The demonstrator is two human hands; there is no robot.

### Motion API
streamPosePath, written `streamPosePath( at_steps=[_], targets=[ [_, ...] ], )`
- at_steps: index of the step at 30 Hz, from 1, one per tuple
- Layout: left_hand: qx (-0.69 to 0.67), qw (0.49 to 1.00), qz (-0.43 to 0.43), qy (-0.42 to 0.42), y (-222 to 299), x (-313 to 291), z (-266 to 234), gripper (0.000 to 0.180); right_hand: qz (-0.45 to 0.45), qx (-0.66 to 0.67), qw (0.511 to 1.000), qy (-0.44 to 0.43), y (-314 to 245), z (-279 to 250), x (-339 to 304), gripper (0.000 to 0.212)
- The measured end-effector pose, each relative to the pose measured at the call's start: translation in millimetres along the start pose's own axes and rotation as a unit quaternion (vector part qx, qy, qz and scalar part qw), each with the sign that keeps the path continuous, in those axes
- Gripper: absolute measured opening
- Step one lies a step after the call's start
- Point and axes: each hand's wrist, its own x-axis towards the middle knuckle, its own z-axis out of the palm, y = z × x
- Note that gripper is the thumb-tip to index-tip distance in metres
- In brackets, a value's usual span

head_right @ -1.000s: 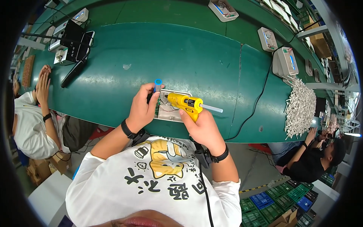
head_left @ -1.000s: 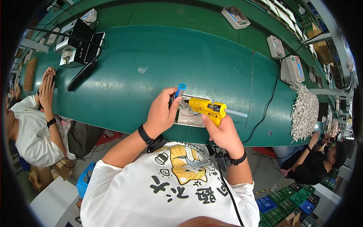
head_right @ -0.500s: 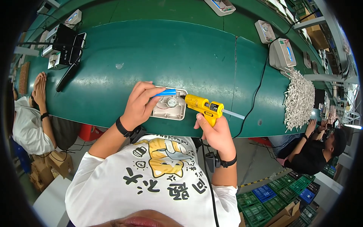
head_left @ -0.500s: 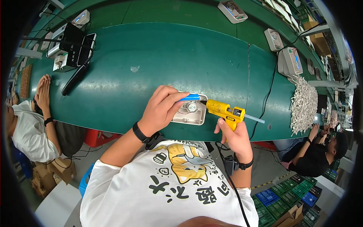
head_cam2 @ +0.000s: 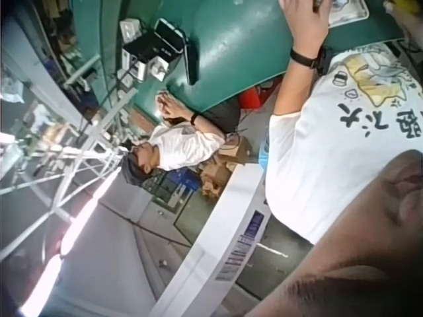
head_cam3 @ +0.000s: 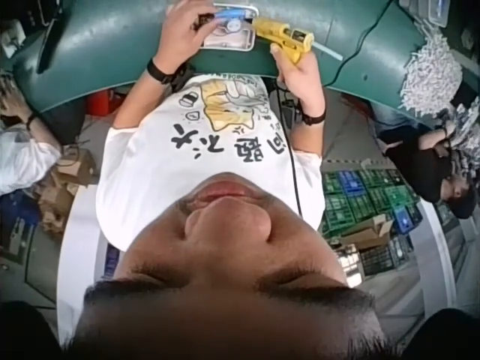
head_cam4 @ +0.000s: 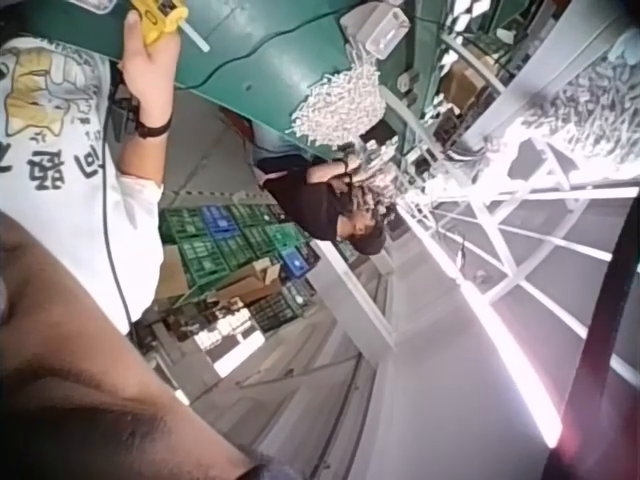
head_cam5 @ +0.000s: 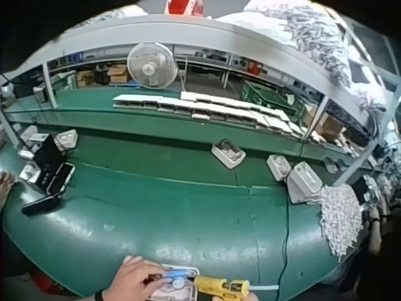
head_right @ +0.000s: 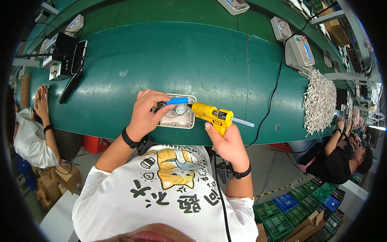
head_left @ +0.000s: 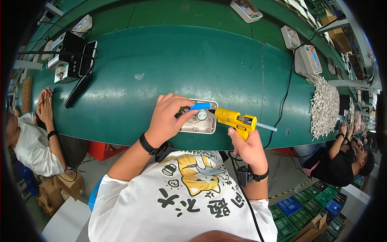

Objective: The person assembles electronic devices by placing a battery into a plastic housing and applying adhesive with a glue gun to secure it. They repeat this process for several units, occasionally moving completed housings aside and receiving a new bag of components from another worker.

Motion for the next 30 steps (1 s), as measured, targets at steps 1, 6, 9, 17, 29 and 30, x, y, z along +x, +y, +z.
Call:
streamPosePath(
  at_steps=[1, 6, 9, 17, 29, 30],
  targets=[
    [0.006, 1.0, 0.006, -0.005, 0.7, 1.0, 0.0, 0.018, 0.008, -0.009, 1.0, -0.003, 0.2, -1.1, -1.0, 0.021],
    [0.025, 0.999, 0.023, 0.0, 1.6, 2.2, -0.1, 0.016, 0.012, 0.032, 0.999, -0.013, 11.9, -8.5, 0.5, 0.02],
    [0.043, 0.999, 0.023, 0.013, 1.2, -0.3, 0.6, 0.016, -0.048, 0.073, 0.996, 0.006, 12.3, -0.7, 4.4, 0.02],
    [0.066, 0.997, -0.027, 0.018, 3.3, 11.3, -2.1, 0.018, -0.042, 0.057, 0.997, -0.019, 25.9, -3.1, 16.2, 0.025],
    [0.022, 0.98, -0.15, -0.126, -2.7, 23.8, -9.2, 0.015, -0.059, 0.014, 0.997, 0.054, 14.4, 6.2, 1.1, 0.026],
    [0.025, 0.98, -0.153, -0.128, -2.3, 22.7, -8.8, 0.014, -0.059, 0.013, 0.997, 0.054, 14.8, 5.4, 1.3, 0.026]
  ],
)
